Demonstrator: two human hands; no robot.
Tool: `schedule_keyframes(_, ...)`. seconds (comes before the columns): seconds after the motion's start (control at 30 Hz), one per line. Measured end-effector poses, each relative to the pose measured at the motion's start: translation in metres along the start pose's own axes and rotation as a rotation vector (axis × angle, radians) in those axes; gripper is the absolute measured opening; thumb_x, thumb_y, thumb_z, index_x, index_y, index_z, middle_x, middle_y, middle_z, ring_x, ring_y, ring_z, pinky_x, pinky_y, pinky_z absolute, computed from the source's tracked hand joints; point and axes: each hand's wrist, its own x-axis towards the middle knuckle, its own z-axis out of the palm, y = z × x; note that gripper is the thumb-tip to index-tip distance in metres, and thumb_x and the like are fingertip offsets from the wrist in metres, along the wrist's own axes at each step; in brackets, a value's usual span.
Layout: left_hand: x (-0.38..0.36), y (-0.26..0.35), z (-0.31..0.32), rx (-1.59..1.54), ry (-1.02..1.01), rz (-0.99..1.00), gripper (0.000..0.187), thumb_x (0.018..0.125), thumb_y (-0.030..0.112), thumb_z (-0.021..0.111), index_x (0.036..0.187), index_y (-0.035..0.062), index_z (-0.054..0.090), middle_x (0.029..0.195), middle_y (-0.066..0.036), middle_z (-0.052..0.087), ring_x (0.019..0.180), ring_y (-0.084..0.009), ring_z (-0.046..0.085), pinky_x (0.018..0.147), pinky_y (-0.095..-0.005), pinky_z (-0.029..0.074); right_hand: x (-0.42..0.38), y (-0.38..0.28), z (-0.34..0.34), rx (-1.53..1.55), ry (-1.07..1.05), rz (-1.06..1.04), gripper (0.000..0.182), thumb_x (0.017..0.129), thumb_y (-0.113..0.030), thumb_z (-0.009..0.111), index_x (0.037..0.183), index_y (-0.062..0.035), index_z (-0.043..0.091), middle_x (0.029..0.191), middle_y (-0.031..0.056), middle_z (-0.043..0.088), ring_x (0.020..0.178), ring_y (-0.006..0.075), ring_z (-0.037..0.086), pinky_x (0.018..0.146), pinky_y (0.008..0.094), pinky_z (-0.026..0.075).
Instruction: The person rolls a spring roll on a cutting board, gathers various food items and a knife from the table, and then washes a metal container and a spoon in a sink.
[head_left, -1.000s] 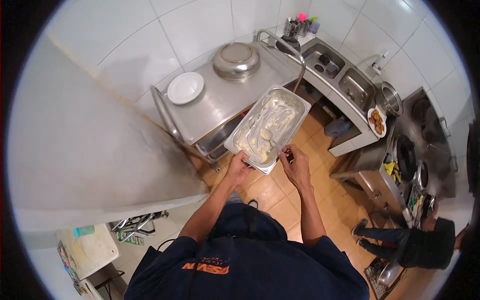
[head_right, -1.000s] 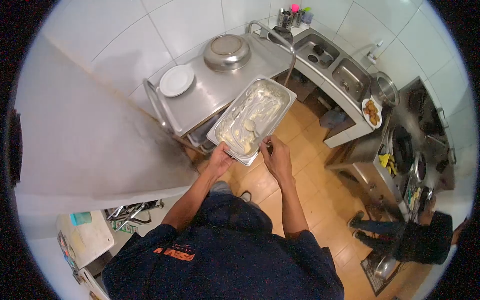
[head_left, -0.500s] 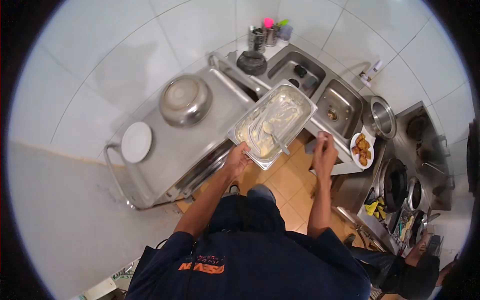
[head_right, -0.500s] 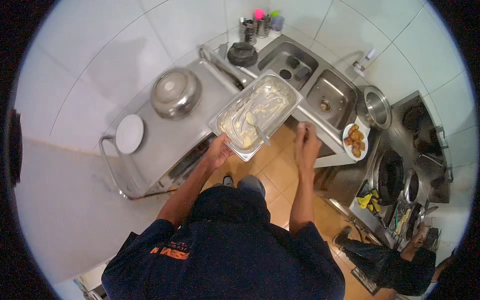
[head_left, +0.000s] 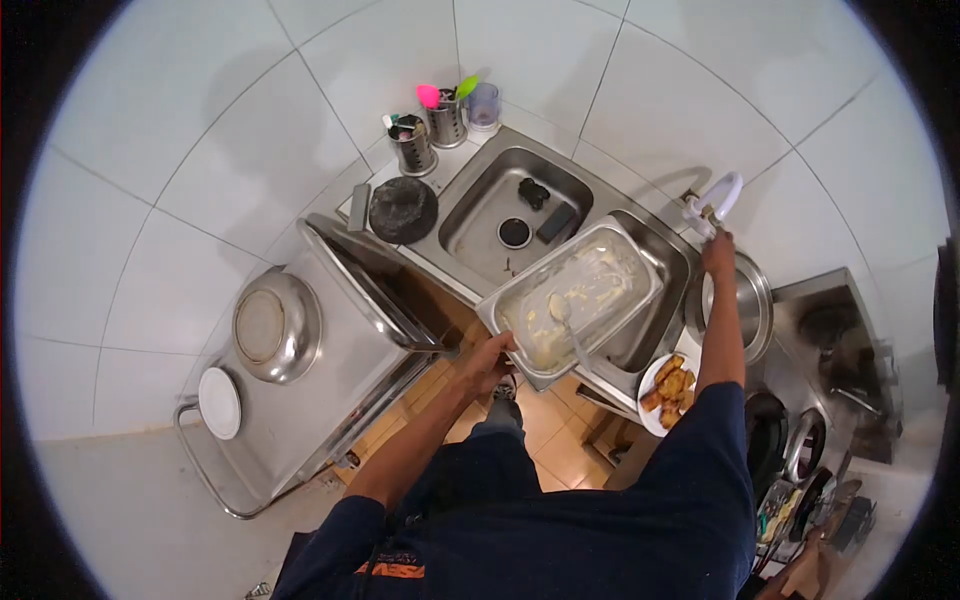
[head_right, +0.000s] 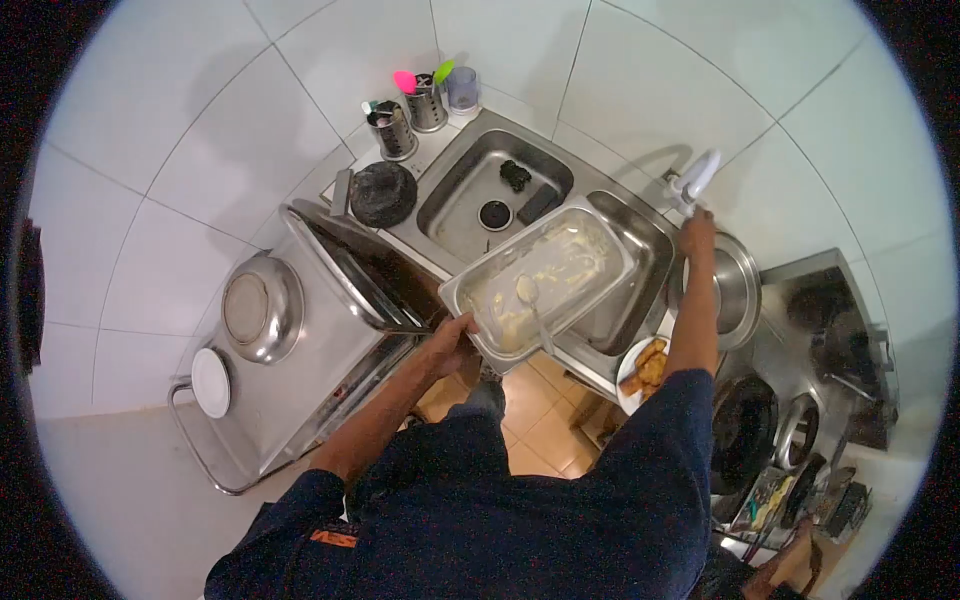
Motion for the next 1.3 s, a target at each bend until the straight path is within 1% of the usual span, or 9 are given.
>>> schedule_keyframes(0.17, 0.044, 0.006, 0.042, 0.058, 0.034, -0.023, 0.043, 0.075, 0.006, 0.054, 0.117, 0.0027, 0.048, 0.103, -0.011, 0.057, 0.090, -0.0245, 0.061, 0.080, -0.0437, 0.056, 0.056, 0.051, 0.033, 0.095, -0.011, -0.132, 0.038, 0.082, -0.013, 0.058, 0.114, 0.0069, 0.054, 0.110, 0.0337, 0.058, 0.107, 0.0475, 0.056, 0.089, 0.0498, 0.046)
schedule_keyframes(0.3, 0.062, 0.019, 0.075, 0.067, 0.076, -0.051, 0.045, 0.075, 0.007, 0.054, 0.119, 0.0019, 0.047, 0.105, -0.010, 0.055, 0.090, -0.0277, 0.061, 0.078, -0.0466, 0.057, 0.029, 0.009, 0.015, 0.279, 0.037, 0.124, 0.029, 0.082, -0.011, 0.055, 0.105, 0.0073, 0.057, 0.100, 0.0322, 0.062, 0.100, 0.0482, 0.059, 0.081, 0.0496, 0.048)
schedule_keyframes(0.37, 0.075, 0.021, 0.082, 0.059, 0.085, -0.078, 0.044, 0.075, 0.008, 0.054, 0.118, 0.0006, 0.047, 0.106, -0.010, 0.054, 0.090, -0.0284, 0.060, 0.078, -0.0474, 0.057, 0.011, 0.023, 0.051, -0.122, -0.088, 0.072, 0.025, 0.084, -0.006, 0.053, 0.104, 0.0079, 0.057, 0.097, 0.0333, 0.061, 0.096, 0.0482, 0.059, 0.080, 0.0513, 0.047)
schedule_keyframes(0.43, 0.086, 0.017, 0.090, 0.025, 0.081, -0.114, 0.043, 0.076, 0.008, 0.054, 0.118, -0.0009, 0.047, 0.105, -0.010, 0.054, 0.089, -0.0286, 0.060, 0.078, -0.0480, 0.057, -0.020, 0.027, 0.062, -0.123, -0.133, -0.114, 0.028, 0.086, -0.008, 0.055, 0.105, 0.0123, 0.056, 0.104, 0.0294, 0.061, 0.100, 0.0424, 0.060, 0.088, 0.0478, 0.048)
schedule_keyframes(0.53, 0.102, 0.021, 0.099, 0.007, 0.050, -0.124, 0.042, 0.077, 0.008, 0.053, 0.117, -0.0024, 0.047, 0.103, -0.011, 0.055, 0.088, -0.0279, 0.060, 0.079, -0.0472, 0.056, -0.037, 0.029, 0.050, 0.208, -0.101, -0.082, 0.026, 0.087, -0.011, 0.056, 0.105, 0.0080, 0.059, 0.101, 0.0274, 0.062, 0.096, 0.0420, 0.060, 0.087, 0.0473, 0.047)
schedule_keyframes(0.63, 0.122, 0.010, 0.102, 0.031, 0.041, -0.102, 0.040, 0.078, 0.008, 0.053, 0.117, -0.0002, 0.049, 0.101, -0.009, 0.057, 0.086, -0.0251, 0.059, 0.078, -0.0469, 0.055, -0.053, -0.054, -0.031, 0.211, -0.075, 0.119, 0.023, 0.086, -0.012, 0.058, 0.104, 0.0031, 0.062, 0.098, 0.0254, 0.063, 0.092, 0.0430, 0.059, 0.084, 0.0476, 0.047)
schedule_keyframes(0.87, 0.150, -0.017, 0.108, 0.038, 0.032, -0.057, 0.049, 0.076, 0.009, 0.058, 0.121, 0.0112, 0.040, 0.099, -0.007, 0.050, 0.082, -0.0217, 0.055, 0.070, -0.0425, 0.052, -0.108, -0.144, -0.018, 0.153, -0.463, -0.202, 0.025, 0.084, -0.027, 0.066, 0.099, -0.0070, 0.070, 0.087, 0.0141, 0.069, 0.090, 0.0350, 0.062, 0.081, 0.0444, 0.050)
schedule_keyframes(0.97, 0.140, -0.015, 0.117, 0.037, 0.122, -0.082, 0.042, 0.076, 0.010, 0.059, 0.115, 0.0110, 0.043, 0.093, -0.006, 0.051, 0.078, -0.0209, 0.055, 0.068, -0.0421, 0.051, -0.108, -0.144, -0.002, 0.026, -0.671, -0.250, 0.028, 0.081, -0.024, 0.070, 0.103, -0.0075, 0.071, 0.087, 0.0107, 0.070, 0.093, 0.0331, 0.061, 0.082, 0.0435, 0.051)
schedule_keyframes(1.3, 0.151, -0.035, 0.106, -0.081, 0.102, -0.200, 0.013, 0.078, 0.014, 0.061, 0.078, 0.0052, 0.052, 0.076, -0.003, 0.048, 0.069, -0.0195, 0.053, 0.077, -0.0470, 0.051, -0.116, -0.105, 0.038, 0.000, -0.510, -0.190, 0.018, 0.084, -0.016, 0.061, 0.096, -0.0032, 0.066, 0.092, 0.0206, 0.066, 0.087, 0.0395, 0.064, 0.078, 0.0493, 0.051)
